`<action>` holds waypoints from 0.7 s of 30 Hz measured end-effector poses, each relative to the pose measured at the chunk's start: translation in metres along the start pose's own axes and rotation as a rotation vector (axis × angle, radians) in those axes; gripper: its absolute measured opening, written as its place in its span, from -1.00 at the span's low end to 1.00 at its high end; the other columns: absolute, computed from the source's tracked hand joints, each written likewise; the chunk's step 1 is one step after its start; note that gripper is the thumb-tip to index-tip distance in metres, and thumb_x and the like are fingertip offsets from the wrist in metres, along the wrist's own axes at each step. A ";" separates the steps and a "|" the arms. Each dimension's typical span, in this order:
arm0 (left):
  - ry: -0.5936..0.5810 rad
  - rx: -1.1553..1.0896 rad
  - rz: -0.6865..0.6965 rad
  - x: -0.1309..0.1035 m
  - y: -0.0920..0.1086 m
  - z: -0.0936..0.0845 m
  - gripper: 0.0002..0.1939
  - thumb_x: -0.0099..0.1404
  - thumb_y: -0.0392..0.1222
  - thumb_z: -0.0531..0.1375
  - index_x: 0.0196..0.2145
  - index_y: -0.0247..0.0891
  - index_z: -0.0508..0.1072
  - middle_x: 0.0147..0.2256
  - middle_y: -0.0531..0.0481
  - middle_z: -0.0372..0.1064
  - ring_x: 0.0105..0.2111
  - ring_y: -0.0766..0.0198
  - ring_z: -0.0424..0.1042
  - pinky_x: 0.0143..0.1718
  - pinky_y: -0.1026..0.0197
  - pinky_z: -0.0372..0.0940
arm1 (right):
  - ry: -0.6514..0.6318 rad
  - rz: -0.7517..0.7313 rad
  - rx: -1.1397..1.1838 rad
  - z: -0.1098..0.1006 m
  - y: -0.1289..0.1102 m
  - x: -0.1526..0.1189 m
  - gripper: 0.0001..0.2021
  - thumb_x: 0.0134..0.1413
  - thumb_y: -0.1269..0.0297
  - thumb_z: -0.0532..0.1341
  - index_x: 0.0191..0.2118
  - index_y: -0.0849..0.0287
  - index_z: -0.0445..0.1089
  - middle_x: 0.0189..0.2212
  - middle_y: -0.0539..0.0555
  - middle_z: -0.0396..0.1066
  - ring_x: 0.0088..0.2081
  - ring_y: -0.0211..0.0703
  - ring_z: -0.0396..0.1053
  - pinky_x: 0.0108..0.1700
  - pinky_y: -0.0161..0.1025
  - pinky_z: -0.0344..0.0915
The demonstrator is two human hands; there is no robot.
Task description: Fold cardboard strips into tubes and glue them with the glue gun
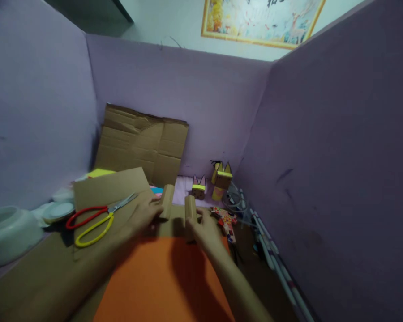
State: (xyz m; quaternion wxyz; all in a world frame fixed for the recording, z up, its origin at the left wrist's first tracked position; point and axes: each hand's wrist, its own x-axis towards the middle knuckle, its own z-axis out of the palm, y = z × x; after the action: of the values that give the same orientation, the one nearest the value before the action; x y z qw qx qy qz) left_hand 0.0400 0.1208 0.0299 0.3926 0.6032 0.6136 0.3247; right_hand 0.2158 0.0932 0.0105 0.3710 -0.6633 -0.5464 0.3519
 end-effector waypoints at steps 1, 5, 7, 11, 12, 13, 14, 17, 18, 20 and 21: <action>-0.045 -0.045 -0.006 -0.017 -0.004 0.001 -0.63 0.34 -0.17 -0.02 0.06 -0.36 0.16 -0.41 0.01 0.38 -0.57 0.31 0.38 -0.59 0.26 0.29 | -0.005 -0.008 0.069 -0.003 0.006 -0.011 -0.69 0.08 0.28 0.10 -0.03 0.20 0.25 -0.32 0.10 0.44 -0.28 -0.09 0.44 -0.30 -0.22 0.36; -0.140 -0.161 0.027 -0.076 -0.032 0.012 -0.53 0.27 -0.11 -0.02 0.10 -0.32 0.06 -0.61 0.20 0.15 -0.65 0.35 0.25 -0.64 0.32 0.14 | -0.031 -0.013 0.277 0.003 0.031 -0.054 -0.62 -0.07 0.22 0.16 -0.08 0.22 0.26 -0.45 0.06 0.44 -0.38 -0.07 0.43 -0.38 -0.21 0.33; -0.172 -0.160 0.118 -0.092 -0.045 0.018 -0.53 0.21 -0.12 0.05 0.05 -0.31 0.15 -0.62 0.22 0.06 -0.62 0.36 0.20 -0.59 0.32 0.11 | -0.041 -0.020 0.347 0.011 0.041 -0.069 -0.59 -0.14 0.18 0.21 -0.11 0.23 0.28 -0.44 0.06 0.45 -0.38 -0.07 0.43 -0.35 -0.19 0.33; -0.224 0.097 0.193 -0.098 -0.053 0.024 -0.50 0.12 -0.19 0.12 0.06 -0.24 0.23 -0.56 0.18 0.15 -0.55 0.33 0.20 -0.52 0.29 0.09 | -0.092 -0.049 0.448 0.023 0.050 -0.082 -0.58 -0.18 0.18 0.30 -0.14 0.23 0.34 -0.40 0.08 0.49 -0.34 -0.07 0.42 -0.28 -0.18 0.33; -0.230 0.131 0.199 -0.098 -0.052 0.025 -0.48 0.13 -0.19 0.12 0.07 -0.24 0.22 -0.55 0.17 0.16 -0.55 0.32 0.20 -0.51 0.29 0.09 | -0.112 -0.055 0.475 0.024 0.051 -0.083 -0.58 -0.18 0.19 0.31 -0.14 0.22 0.35 -0.38 0.08 0.50 -0.33 -0.07 0.43 -0.26 -0.17 0.33; -0.236 0.134 0.199 -0.097 -0.051 0.025 -0.47 0.13 -0.18 0.12 0.08 -0.24 0.20 -0.55 0.17 0.16 -0.55 0.32 0.20 -0.51 0.28 0.09 | -0.132 -0.055 0.504 0.024 0.051 -0.083 -0.57 -0.19 0.18 0.32 -0.13 0.21 0.35 -0.36 0.09 0.51 -0.31 -0.07 0.44 -0.24 -0.16 0.34; -0.241 0.113 0.191 -0.096 -0.050 0.026 -0.46 0.14 -0.17 0.12 0.09 -0.26 0.18 -0.56 0.18 0.14 -0.56 0.33 0.19 -0.52 0.28 0.08 | -0.146 -0.051 0.535 0.024 0.052 -0.082 -0.56 -0.20 0.17 0.34 -0.13 0.21 0.35 -0.33 0.10 0.51 -0.29 -0.06 0.44 -0.22 -0.15 0.34; -0.254 -0.020 0.147 -0.095 -0.050 0.029 -0.42 0.14 -0.15 0.13 0.11 -0.30 0.12 -0.57 0.20 0.10 -0.57 0.34 0.17 -0.53 0.29 0.08 | -0.174 -0.004 0.626 0.022 0.053 -0.077 -0.51 -0.24 0.09 0.36 -0.15 0.23 0.36 -0.32 0.13 0.52 -0.30 -0.05 0.46 -0.19 -0.10 0.36; -0.255 -0.050 0.130 -0.095 -0.051 0.031 -0.40 0.12 -0.15 0.14 0.11 -0.30 0.11 -0.57 0.20 0.10 -0.56 0.34 0.17 -0.53 0.29 0.08 | -0.183 0.017 0.654 0.022 0.054 -0.076 -0.50 -0.25 0.07 0.37 -0.16 0.23 0.36 -0.35 0.13 0.52 -0.32 -0.05 0.46 -0.20 -0.09 0.36; -0.252 -0.083 0.105 -0.096 -0.053 0.034 -0.37 0.09 -0.18 0.15 0.12 -0.28 0.10 -0.56 0.20 0.10 -0.56 0.35 0.16 -0.55 0.30 0.06 | -0.204 0.053 0.703 0.021 0.054 -0.074 -0.51 -0.27 0.04 0.37 -0.20 0.23 0.38 -0.39 0.11 0.52 -0.37 -0.06 0.47 -0.24 -0.09 0.38; -0.255 -0.100 0.100 -0.096 -0.054 0.034 -0.36 0.08 -0.19 0.15 0.12 -0.27 0.09 -0.55 0.20 0.09 -0.57 0.35 0.15 -0.55 0.30 0.06 | -0.220 0.065 0.724 0.021 0.053 -0.075 -0.53 -0.27 0.05 0.37 -0.21 0.22 0.39 -0.40 0.11 0.52 -0.37 -0.05 0.47 -0.25 -0.09 0.38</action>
State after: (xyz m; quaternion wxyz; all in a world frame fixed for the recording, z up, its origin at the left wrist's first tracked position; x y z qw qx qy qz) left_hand 0.0406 0.0191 -0.0247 0.4803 0.6490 0.5111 0.2947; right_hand 0.2103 0.0152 -0.0413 0.5091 -0.4644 -0.4018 0.6031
